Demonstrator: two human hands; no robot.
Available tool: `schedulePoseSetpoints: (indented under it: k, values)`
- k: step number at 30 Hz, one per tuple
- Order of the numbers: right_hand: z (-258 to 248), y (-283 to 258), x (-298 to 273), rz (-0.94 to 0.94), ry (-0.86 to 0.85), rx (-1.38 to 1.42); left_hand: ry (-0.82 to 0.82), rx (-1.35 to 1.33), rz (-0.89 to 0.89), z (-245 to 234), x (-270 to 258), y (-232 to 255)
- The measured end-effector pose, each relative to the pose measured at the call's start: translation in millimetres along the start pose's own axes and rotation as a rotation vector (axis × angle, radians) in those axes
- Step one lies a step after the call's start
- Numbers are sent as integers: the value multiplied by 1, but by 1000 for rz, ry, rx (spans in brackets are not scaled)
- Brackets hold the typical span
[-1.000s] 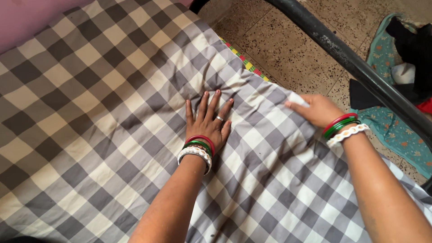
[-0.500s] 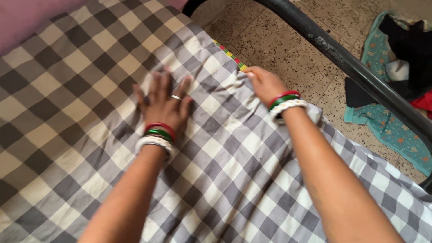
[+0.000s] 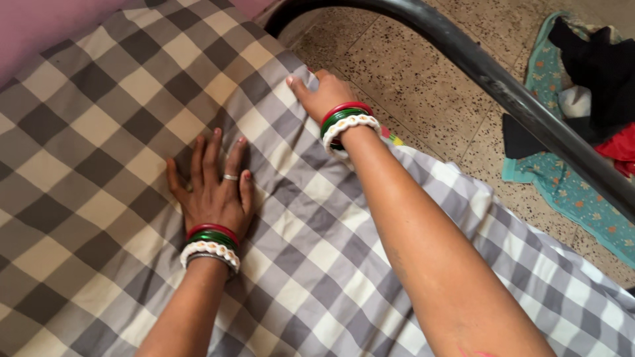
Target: The person spreads a checkered bedsheet over a mattress and smooths out wrinkles by hand before tucking the edges under the mattress along the sides and corners.
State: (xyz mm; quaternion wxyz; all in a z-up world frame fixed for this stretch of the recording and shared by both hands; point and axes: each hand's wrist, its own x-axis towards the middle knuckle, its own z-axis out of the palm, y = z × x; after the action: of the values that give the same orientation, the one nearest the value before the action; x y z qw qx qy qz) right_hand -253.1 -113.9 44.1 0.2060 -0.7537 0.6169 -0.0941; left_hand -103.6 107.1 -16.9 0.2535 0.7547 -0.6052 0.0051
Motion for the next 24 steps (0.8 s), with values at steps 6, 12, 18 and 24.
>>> schedulePoseSetpoints:
  k: [6, 12, 18, 24]
  values:
    - [13, -30, 28, -99, 217, 5, 4, -38, -45, 2, 0, -3]
    - [24, -27, 23, 57, 141, -64, -31, -8, -61, 3, 3, -4]
    - [22, -33, -21, -499, 513, -366, -18, -20, -66, 2, 5, -1]
    - [32, 0, -113, -639, 181, -586, -52, 11, -55, -3, 8, 0]
